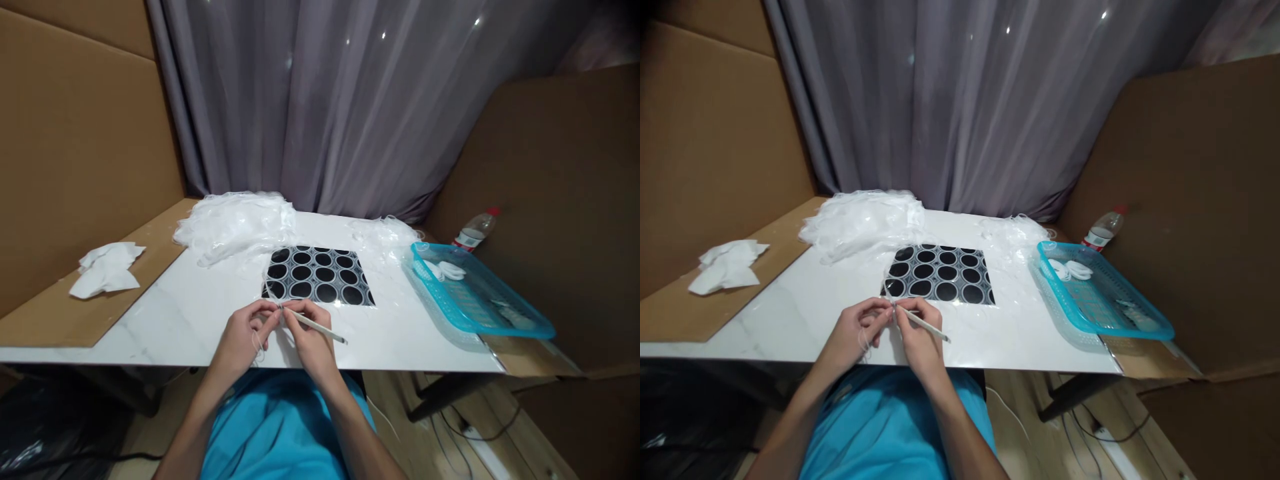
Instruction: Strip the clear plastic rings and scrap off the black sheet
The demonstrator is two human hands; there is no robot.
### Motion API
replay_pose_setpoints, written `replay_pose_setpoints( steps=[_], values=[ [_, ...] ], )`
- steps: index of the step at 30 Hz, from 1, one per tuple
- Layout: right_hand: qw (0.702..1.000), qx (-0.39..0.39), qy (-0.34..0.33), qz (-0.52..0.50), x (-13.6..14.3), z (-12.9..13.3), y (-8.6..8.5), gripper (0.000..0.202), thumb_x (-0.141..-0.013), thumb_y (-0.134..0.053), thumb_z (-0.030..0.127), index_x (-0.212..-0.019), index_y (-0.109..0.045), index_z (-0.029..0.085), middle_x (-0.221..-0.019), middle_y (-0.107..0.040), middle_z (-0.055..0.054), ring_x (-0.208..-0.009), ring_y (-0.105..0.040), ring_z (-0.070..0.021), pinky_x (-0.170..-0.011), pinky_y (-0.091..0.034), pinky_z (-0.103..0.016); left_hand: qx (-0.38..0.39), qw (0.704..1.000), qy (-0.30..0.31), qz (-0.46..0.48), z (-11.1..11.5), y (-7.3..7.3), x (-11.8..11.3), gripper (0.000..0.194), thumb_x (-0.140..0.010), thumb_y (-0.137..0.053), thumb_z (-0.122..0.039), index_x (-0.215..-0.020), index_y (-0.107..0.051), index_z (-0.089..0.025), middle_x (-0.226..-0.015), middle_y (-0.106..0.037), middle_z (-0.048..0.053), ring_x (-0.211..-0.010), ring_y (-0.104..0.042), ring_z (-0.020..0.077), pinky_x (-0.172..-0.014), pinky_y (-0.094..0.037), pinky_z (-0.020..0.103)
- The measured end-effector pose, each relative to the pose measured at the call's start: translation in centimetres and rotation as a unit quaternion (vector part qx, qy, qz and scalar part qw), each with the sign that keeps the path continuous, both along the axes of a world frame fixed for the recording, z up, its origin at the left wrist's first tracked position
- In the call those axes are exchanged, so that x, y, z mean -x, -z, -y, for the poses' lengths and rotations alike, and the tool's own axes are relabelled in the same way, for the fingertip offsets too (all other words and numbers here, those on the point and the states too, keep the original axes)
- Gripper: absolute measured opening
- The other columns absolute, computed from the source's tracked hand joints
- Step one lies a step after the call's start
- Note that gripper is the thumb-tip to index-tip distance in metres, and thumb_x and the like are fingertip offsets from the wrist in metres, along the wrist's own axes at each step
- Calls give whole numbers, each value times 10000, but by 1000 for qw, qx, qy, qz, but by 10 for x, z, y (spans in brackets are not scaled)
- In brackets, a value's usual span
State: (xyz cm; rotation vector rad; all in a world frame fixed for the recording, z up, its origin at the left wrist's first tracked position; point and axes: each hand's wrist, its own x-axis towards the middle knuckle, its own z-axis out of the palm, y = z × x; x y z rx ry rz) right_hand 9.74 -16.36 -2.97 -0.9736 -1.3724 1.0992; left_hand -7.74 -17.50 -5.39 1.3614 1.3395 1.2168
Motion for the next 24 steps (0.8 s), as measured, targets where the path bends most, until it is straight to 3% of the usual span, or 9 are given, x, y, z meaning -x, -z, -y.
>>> replay_pose_setpoints(
  steps=[12, 24],
  values=[
    [999, 10, -20, -29, 3, 0, 5, 197, -982, -806, 369, -866, -796, 210, -1131, -843, -114, -1015, -806, -268, -904, -631, -373, -7, 1000, -8, 9, 3, -4, -3, 481, -968, -784, -622, -1110, -784, -163, -803, -752, 39, -524, -623, 121, -482, -486, 212],
    [999, 12, -39, -5, 3, -1, 9, 185, -1008, -768, 381, -938, -798, 213, -1080, -848, -91, -980, -804, -257, -910, -623, -366, 5, 1000, -11, 17, 4, -6, -6, 447, -940, -806, -602, -993, -809, -158, -756, -746, 49, -547, -634, 140, -477, -508, 221]
  ],
)
